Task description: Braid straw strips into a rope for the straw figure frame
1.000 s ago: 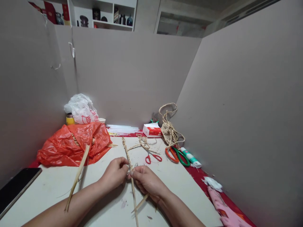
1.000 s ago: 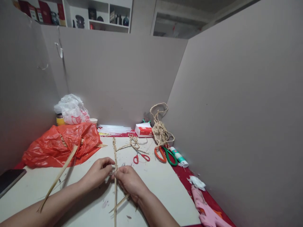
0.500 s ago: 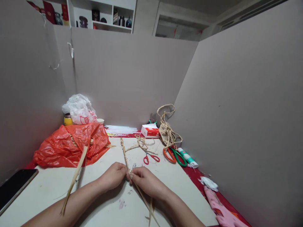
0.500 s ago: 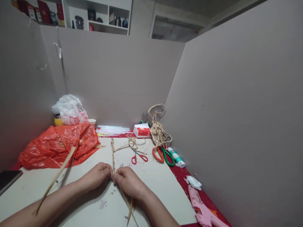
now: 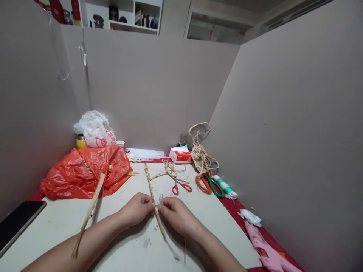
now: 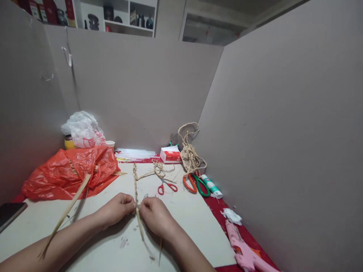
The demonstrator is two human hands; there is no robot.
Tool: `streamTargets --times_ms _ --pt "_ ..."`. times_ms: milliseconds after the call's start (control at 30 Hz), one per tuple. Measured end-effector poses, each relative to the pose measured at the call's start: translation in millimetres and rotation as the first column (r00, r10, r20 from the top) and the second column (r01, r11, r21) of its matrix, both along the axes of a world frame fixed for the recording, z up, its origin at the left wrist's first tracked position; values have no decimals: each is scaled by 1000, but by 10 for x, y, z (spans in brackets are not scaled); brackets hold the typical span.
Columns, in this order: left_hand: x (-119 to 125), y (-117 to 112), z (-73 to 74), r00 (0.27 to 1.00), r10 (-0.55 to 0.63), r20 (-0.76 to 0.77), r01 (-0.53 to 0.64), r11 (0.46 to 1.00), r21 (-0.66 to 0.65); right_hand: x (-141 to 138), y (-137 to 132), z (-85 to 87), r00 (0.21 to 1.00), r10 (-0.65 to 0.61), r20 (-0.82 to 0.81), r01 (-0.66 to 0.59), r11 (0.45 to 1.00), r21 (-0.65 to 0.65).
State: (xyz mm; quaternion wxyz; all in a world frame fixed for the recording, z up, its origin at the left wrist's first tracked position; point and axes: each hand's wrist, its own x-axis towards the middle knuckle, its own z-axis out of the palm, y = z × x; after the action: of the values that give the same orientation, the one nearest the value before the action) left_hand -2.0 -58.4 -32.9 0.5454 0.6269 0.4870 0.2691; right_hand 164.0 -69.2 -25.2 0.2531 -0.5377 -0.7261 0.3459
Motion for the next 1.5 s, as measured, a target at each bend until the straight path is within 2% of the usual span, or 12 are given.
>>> streamTargets --times_ms 133,233,300,400,467,600,767,900,1067,1267,1367,1500 --pt "19 -9 -9 999 9 40 -9 1000 16 -77 -43 56 976 -39 -214 -27 954 -297" --pt "30 -18 8 993 -9 118 15 999 -43 -172 -108 34 969 -51 -240 -65 890 -452" --pt "31 -25 35 989 2 145 16 992 -122 -229 -157 -3 983 -54 -176 -25 908 -418" --pt "21 -28 62 989 45 139 -20 984 -180 -267 -239 -12 999 -52 -7 50 988 -143" --pt "12 -26 62 987 54 155 -25 983 -181 -245 -286 42 997 -5 75 4 1000 11" --pt "6 -30 68 970 40 240 7 981 -192 -100 -259 224 990 140 -25 -142 980 -140" --pt "-2 -43 131 954 -5 300 70 976 -208 36 -49 262 945 -171 -279 174 985 -12" --pt "-20 -41 153 947 -46 319 116 973 -202 -68 -25 105 927 -71 -367 -54 947 -318" --pt "-20 -23 131 969 -88 229 121 983 -134 -100 -8 52 950 -6 -313 -117 920 -374" --pt "-62 20 113 982 -185 -25 187 968 169 -34 76 38 925 -42 -378 -176 834 -524" --pt "-84 7 161 959 -185 -216 235 942 239 -76 59 4 929 -111 -352 -88 860 -503" --pt "-53 -91 258 871 -60 -487 237 920 312 -151 5 12 941 -164 -296 27 909 -416"
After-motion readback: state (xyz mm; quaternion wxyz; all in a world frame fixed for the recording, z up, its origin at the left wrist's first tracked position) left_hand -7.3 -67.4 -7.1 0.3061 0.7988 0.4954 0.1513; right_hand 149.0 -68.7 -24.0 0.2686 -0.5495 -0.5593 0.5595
